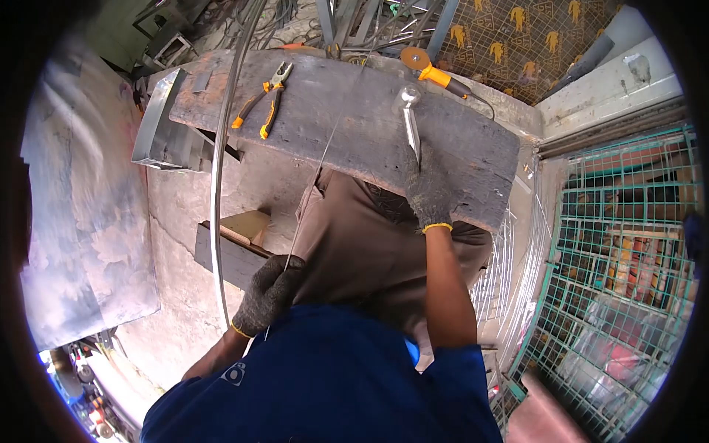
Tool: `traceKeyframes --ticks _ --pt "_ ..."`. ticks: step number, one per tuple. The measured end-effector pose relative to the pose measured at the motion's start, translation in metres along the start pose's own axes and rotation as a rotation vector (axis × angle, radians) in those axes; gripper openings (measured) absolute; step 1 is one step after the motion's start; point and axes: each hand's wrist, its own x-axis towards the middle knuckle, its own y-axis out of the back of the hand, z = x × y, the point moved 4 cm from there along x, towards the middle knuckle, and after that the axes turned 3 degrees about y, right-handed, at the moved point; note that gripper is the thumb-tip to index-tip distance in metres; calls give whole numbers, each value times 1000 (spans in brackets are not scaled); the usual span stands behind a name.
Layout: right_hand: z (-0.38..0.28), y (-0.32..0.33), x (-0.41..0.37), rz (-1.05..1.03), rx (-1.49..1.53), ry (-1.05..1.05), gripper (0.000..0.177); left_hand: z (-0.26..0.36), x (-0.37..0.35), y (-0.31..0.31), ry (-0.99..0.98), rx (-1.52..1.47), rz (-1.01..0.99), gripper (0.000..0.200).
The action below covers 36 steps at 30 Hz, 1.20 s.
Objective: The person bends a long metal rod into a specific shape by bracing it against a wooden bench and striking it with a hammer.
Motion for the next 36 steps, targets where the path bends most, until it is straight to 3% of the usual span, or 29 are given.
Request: traceKeyframes --ticks 2,3,5,7,11,14,16,22,29,31,36 --pt "0 -1 0 -18 9 -16 53 1 -1 0 -306 194 -7 19" --pt "0 -1 0 -1 23 -1 52 -3 12 0 -305 190 -1 19" --pt "4 -4 1 20 31 18 52 18 43 -1 -888 556 179 20" --pt "12 -9 2 51 42 79 52 34 75 -12 -562 130 93 20" --pt "7 -5 3 7 4 23 53 49 128 -49 -522 67 125 19" --pt "5 -2 1 -28 17 -9 55 56 154 -65 -370 10 78 24" --pt "3 -1 1 -41 -3 9 55 77 149 -72 -174 -249 -27 28" --pt "3 -1 3 -21 63 -1 58 110 150 -73 -181 -436 -73 26" --pt "0 2 1 19 95 34 57 140 146 -73 -203 -458 -137 30" --pt "0 2 1 29 86 48 56 147 150 -72 -271 -395 -103 29" --pt "0 2 2 38 94 61 56 154 151 -62 -217 -423 -64 28"
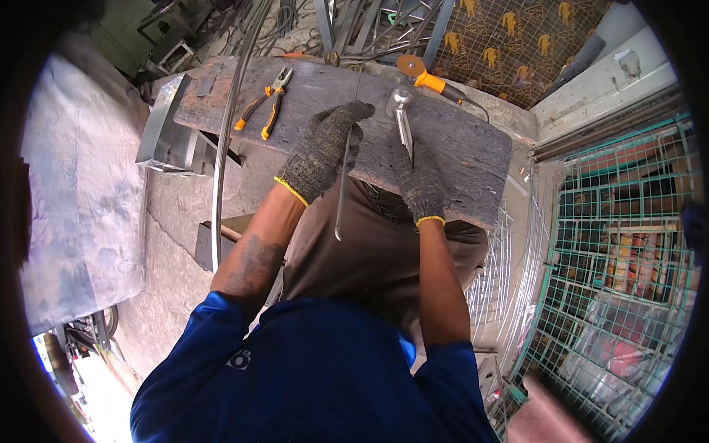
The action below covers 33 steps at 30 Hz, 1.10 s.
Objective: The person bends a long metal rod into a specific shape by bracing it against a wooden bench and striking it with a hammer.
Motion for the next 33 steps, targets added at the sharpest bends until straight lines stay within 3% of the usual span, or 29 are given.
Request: traceKeyframes --ticks 14,23,33 --pt "-8 4 -1 -5 -16 -19 51 17 3 14 69 -210 -61 31" --pt "-5 2 -1 10 9 -1 50 -5 -21 23 39 -86 -67 30" --pt "-6 3 -2 16 -4 -10 51 -22 -51 45 -8 252 -63 33"
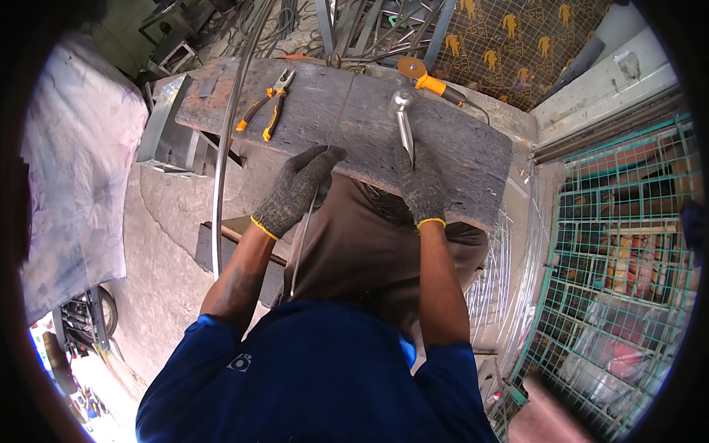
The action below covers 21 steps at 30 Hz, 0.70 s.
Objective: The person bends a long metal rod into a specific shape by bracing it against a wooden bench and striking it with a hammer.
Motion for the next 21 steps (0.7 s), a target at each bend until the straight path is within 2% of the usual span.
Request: traceKeyframes --ticks 2,4,5,7,8,10,11,15,17,21 --pt "-1 1 -1 -1 6 -2 52 -15 -8 15 8 57 3 30" --pt "-3 1 -2 14 -17 -1 53 -33 -15 31 -287 481 -41 25" --pt "0 -1 -2 10 -16 -5 53 -45 -18 40 -282 481 -42 25" --pt "5 -4 -1 22 -39 15 54 -40 -41 43 -876 822 41 25" --pt "7 -5 -2 17 -39 11 54 -40 -52 47 -870 822 38 25" --pt "3 -2 -3 15 -61 13 55 -37 -73 53 -300 557 -84 23" --pt "1 -1 -3 12 -61 13 55 -43 -82 57 -375 552 -63 21" --pt "3 -2 -5 4 -20 7 55 -69 -112 74 -432 675 -83 22" --pt "9 -6 -4 -17 -47 -5 55 -88 -123 84 -189 626 -17 24" --pt "18 -11 -3 26 -24 72 56 -125 -150 86 -120 776 14 22"
